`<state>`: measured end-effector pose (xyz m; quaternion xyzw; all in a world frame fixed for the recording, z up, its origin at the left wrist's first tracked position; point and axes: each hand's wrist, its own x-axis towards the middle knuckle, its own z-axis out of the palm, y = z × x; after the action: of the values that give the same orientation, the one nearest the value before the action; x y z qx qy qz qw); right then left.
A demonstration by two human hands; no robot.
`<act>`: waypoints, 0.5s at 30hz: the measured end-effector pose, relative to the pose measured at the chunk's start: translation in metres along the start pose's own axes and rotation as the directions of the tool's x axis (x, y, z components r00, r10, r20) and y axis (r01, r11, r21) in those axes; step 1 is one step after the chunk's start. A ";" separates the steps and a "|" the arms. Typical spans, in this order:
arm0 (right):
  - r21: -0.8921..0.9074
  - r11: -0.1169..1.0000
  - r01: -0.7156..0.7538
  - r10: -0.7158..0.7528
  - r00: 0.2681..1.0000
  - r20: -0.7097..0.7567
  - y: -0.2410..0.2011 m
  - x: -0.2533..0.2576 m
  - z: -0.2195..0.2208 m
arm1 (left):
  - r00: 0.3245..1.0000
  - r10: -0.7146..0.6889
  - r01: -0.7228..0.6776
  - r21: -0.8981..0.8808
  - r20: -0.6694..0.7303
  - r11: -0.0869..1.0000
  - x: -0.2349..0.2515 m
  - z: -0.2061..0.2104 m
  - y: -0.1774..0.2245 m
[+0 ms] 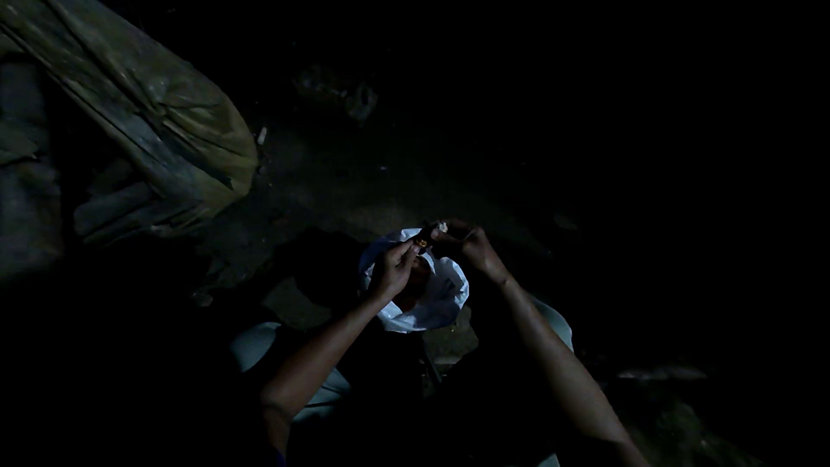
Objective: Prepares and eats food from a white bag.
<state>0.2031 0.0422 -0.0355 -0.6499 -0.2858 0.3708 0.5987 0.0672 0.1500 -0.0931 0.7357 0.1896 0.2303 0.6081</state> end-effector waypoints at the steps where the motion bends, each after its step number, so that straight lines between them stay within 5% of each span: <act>1: -0.003 1.000 -0.013 0.013 1.000 0.013 0.000 0.000 -0.002 | 1.000 -0.005 0.005 0.002 0.004 1.000 0.000 0.000 0.001; 6: 0.037 0.989 -0.145 0.145 0.989 -0.020 -0.012 -0.004 -0.007 | 0.992 -0.110 0.120 -0.179 0.068 0.976 -0.002 -0.002 0.010; 15: -0.001 0.993 -0.115 0.115 0.992 0.050 -0.005 -0.002 -0.011 | 0.963 -0.249 0.268 -0.270 0.102 0.925 -0.001 -0.003 0.012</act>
<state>0.2110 0.0351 -0.0297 -0.6552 -0.2625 0.4210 0.5697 0.0648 0.1499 -0.0809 0.6176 0.2301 0.1481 0.7374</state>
